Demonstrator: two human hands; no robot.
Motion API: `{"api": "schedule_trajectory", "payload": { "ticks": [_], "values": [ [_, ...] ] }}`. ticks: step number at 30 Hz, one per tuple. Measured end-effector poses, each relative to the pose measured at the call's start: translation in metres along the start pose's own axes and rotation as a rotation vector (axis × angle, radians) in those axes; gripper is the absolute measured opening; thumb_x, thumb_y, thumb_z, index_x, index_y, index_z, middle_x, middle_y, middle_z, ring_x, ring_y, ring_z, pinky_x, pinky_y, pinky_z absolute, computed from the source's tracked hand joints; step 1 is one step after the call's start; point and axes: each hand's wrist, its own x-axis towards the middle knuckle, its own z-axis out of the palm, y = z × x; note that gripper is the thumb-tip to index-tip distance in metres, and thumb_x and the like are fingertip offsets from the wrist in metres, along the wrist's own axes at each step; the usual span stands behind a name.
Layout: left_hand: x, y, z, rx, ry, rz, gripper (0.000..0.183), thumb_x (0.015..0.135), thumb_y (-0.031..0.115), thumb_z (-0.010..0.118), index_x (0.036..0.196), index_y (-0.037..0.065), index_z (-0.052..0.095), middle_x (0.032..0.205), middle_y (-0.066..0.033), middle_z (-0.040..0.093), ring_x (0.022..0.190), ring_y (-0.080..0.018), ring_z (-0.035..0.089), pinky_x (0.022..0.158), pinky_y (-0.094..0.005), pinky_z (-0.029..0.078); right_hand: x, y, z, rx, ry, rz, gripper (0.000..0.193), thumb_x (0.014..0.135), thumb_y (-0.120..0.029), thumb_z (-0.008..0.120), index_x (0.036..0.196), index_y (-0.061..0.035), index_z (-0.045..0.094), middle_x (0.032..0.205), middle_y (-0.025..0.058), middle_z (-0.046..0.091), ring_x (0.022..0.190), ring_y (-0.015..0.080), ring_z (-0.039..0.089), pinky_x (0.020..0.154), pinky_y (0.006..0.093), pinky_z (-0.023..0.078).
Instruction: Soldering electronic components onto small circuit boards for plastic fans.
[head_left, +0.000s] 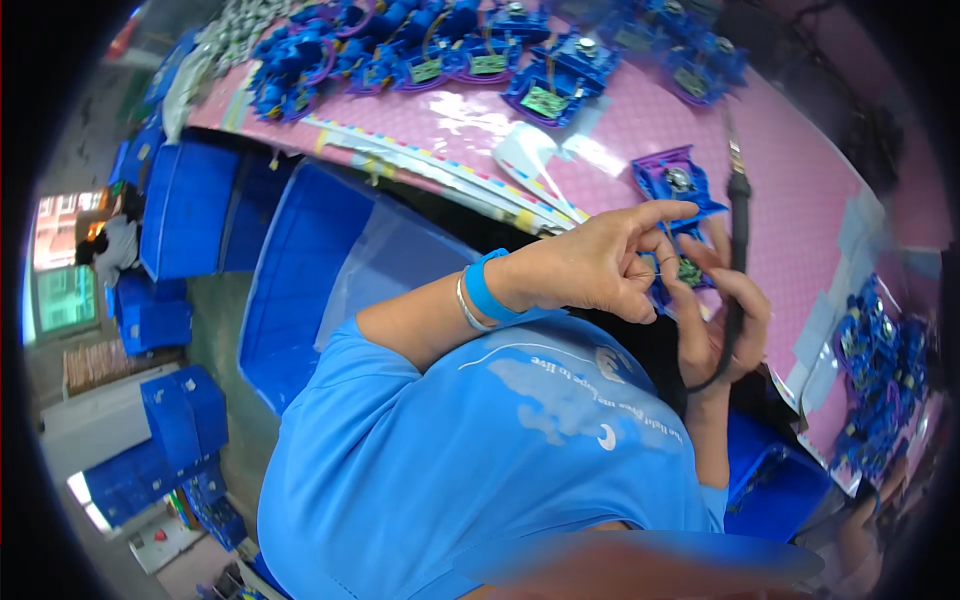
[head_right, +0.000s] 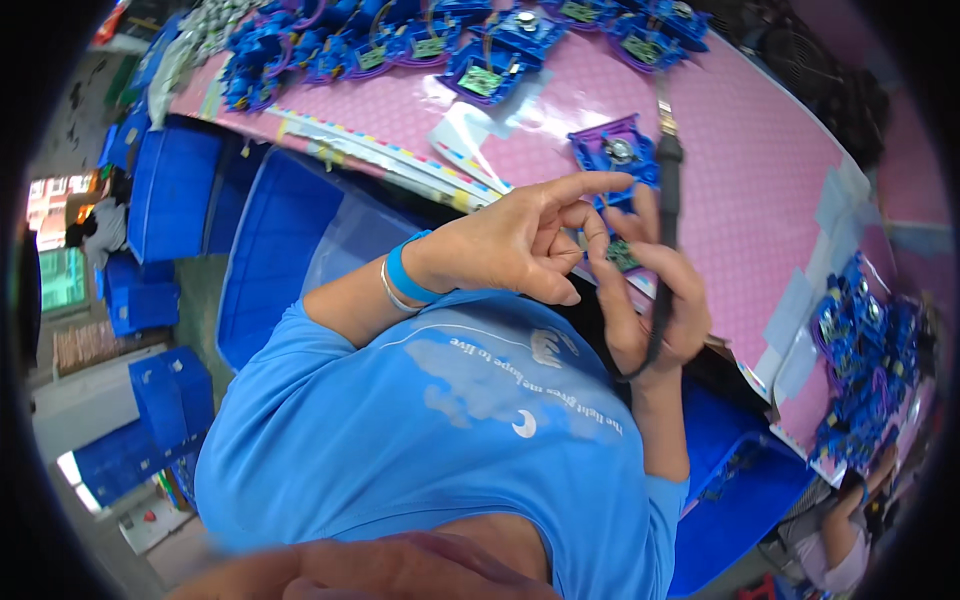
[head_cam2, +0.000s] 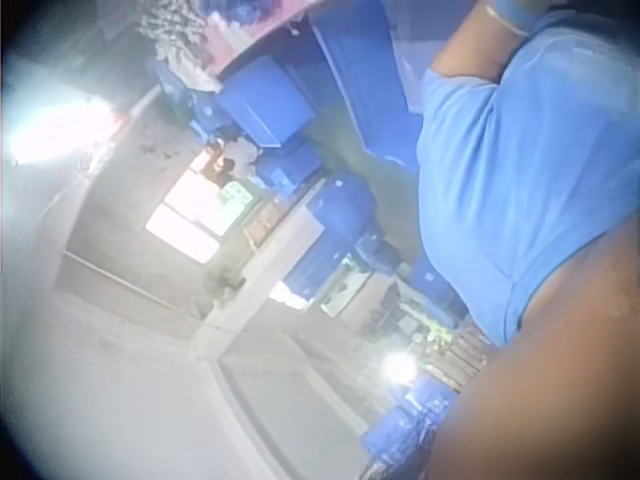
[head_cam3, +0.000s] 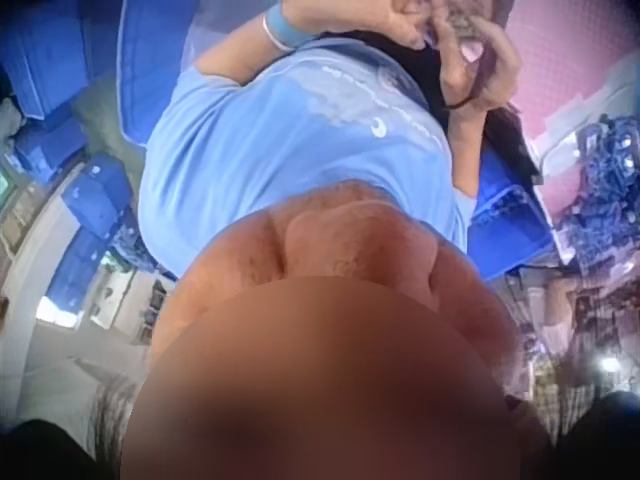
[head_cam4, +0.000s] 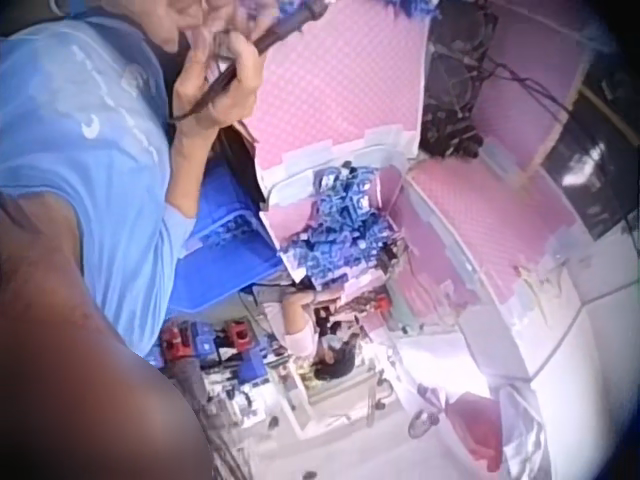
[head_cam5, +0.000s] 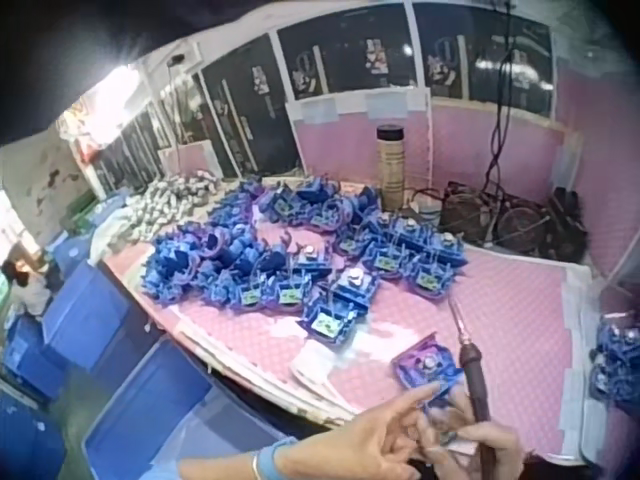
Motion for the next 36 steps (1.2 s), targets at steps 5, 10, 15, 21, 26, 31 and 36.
{"api": "schedule_trajectory", "payload": {
  "ticks": [5,10,15,21,26,31,36],
  "values": [
    [0.016,-0.006,0.01,-0.088,-0.112,0.082,0.069,0.08,-0.008,0.068,0.144,0.002,0.042,0.105,-0.0049,0.059,0.079,-0.0043,0.055,0.066,-0.02,0.047,0.003,-0.006,0.006,-0.016,-0.01,-0.025,0.04,0.085,0.014,0.071,0.116,-0.0005,0.052,0.112,0.0258,0.067,0.104,0.0328,0.072,0.093,0.0414,0.057],
    [0.013,-0.018,-0.01,0.226,0.114,0.139,0.031,0.093,0.006,0.071,0.122,0.0,0.063,0.102,-0.0047,0.069,0.09,-0.0074,0.064,0.077,-0.0228,0.053,0.001,-0.002,-0.01,-0.131,0.234,0.046,0.033,0.089,0.017,0.066,0.114,-0.0003,0.052,0.105,0.0276,0.07,0.105,0.033,0.071,0.093,0.0421,0.058],
    [0.007,-0.005,-0.025,0.432,0.401,0.21,0.015,0.095,0.015,0.071,0.096,0.001,0.074,0.081,-0.0011,0.07,0.076,-0.0061,0.062,0.066,-0.0226,0.05,-0.003,-0.004,-0.027,-0.154,0.29,-0.023,0.02,0.099,0.01,0.054,0.117,0.0013,0.051,0.118,0.0331,0.066,0.106,0.0356,0.07,0.092,0.0477,0.058],
    [0.006,-0.012,-0.037,0.853,0.689,0.49,0.007,0.09,0.007,0.074,0.09,0.0,0.074,0.077,-0.0035,0.07,0.062,-0.0066,0.061,0.054,-0.0241,0.047,-0.005,-0.013,-0.027,-0.226,0.178,-0.088,0.028,0.095,-0.011,0.055,0.11,0.0107,0.064,0.087,0.023,0.07,0.076,0.0266,0.065,0.073,0.0383,0.053],
    [0.01,-0.022,-0.037,1.039,0.711,0.625,0.005,0.085,0.002,0.077,0.088,0.002,0.073,0.075,-0.0062,0.069,0.058,-0.0106,0.061,0.051,-0.0241,0.046,-0.017,-0.017,-0.032,-0.171,0.19,-0.09,0.023,0.084,0.0,0.06,0.103,0.0094,0.068,0.068,0.0135,0.064,0.057,0.0196,0.061,0.052,0.0299,0.045],
    [0.013,-0.024,-0.038,1.238,0.688,0.752,0.008,0.083,0.001,0.077,0.088,0.003,0.071,0.072,-0.0052,0.066,0.056,-0.0118,0.06,0.049,-0.0242,0.045,-0.02,-0.018,-0.034,-0.129,0.159,-0.023,0.021,0.082,-0.001,0.061,0.098,0.0094,0.069,0.067,0.0126,0.063,0.054,0.0195,0.059,0.05,0.0299,0.044],
    [0.015,-0.025,-0.037,1.178,0.703,0.734,0.009,0.082,0.002,0.078,0.088,0.004,0.071,0.072,-0.005,0.066,0.055,-0.0116,0.059,0.048,-0.0244,0.044,-0.017,-0.016,-0.033,-0.131,0.116,0.003,0.02,0.083,-0.001,0.06,0.099,0.0096,0.068,0.068,0.0128,0.063,0.055,0.0195,0.059,0.051,0.0302,0.045]
  ]
}}
